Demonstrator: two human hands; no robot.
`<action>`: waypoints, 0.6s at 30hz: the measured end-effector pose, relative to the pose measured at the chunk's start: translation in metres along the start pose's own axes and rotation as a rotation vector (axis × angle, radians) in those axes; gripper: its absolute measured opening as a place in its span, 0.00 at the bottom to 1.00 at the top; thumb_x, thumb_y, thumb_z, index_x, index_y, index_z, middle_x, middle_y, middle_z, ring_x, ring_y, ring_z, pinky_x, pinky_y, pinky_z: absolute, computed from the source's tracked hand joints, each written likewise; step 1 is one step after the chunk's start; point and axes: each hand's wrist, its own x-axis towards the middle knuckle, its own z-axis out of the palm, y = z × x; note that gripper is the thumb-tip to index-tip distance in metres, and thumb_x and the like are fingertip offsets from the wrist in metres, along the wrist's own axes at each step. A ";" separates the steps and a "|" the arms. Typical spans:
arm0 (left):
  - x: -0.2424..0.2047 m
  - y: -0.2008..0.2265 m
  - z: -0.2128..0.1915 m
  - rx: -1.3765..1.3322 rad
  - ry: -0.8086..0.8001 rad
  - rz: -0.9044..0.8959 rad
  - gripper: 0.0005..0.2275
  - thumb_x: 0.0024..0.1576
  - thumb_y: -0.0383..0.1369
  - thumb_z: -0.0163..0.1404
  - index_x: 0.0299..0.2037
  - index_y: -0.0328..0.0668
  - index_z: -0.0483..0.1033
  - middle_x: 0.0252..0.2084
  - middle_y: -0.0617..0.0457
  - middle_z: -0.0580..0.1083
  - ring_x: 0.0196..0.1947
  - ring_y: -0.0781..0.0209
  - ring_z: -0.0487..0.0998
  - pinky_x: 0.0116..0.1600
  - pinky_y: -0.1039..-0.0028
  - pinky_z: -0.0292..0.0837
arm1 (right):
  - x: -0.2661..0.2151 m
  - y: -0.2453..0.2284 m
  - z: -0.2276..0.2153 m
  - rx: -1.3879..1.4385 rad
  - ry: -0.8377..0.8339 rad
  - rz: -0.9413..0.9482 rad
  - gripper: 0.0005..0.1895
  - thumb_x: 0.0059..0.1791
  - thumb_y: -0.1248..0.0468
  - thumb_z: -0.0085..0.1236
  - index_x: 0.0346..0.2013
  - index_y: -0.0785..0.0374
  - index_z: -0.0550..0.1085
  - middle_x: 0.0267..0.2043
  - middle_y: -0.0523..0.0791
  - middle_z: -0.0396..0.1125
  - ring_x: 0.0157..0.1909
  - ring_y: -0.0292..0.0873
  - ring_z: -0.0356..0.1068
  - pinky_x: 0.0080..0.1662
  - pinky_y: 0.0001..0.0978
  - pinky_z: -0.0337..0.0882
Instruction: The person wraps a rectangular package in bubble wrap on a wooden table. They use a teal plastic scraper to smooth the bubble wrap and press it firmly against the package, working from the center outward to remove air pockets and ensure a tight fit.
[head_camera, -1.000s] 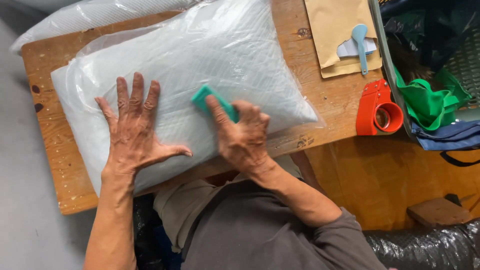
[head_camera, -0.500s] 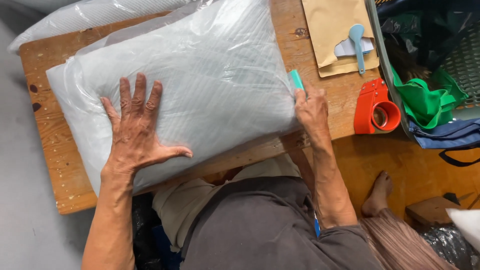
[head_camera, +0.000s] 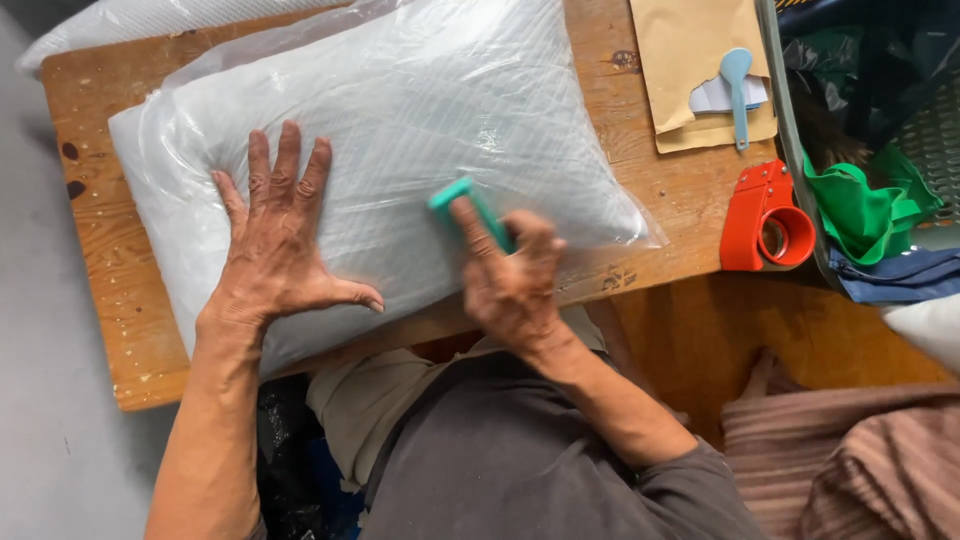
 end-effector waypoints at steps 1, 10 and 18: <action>-0.001 0.000 0.001 -0.005 -0.001 -0.002 0.77 0.20 0.70 0.67 0.78 0.60 0.26 0.81 0.55 0.24 0.79 0.42 0.19 0.65 0.16 0.25 | -0.004 0.024 -0.001 -0.002 -0.005 -0.001 0.31 0.54 0.64 0.51 0.73 0.42 0.62 0.49 0.46 0.54 0.44 0.47 0.58 0.42 0.45 0.64; -0.002 0.002 0.003 -0.015 -0.007 -0.005 0.76 0.22 0.72 0.65 0.79 0.60 0.26 0.80 0.58 0.22 0.78 0.45 0.16 0.63 0.13 0.25 | -0.008 0.111 -0.035 0.091 -0.017 0.745 0.36 0.55 0.55 0.55 0.76 0.47 0.53 0.45 0.49 0.53 0.48 0.55 0.63 0.56 0.45 0.69; 0.002 0.000 -0.003 -0.026 -0.072 -0.062 0.72 0.25 0.66 0.66 0.78 0.60 0.27 0.80 0.55 0.25 0.78 0.39 0.20 0.67 0.20 0.23 | -0.030 -0.050 0.035 0.289 -0.037 -0.231 0.39 0.54 0.73 0.59 0.74 0.39 0.57 0.52 0.49 0.50 0.50 0.52 0.60 0.47 0.48 0.72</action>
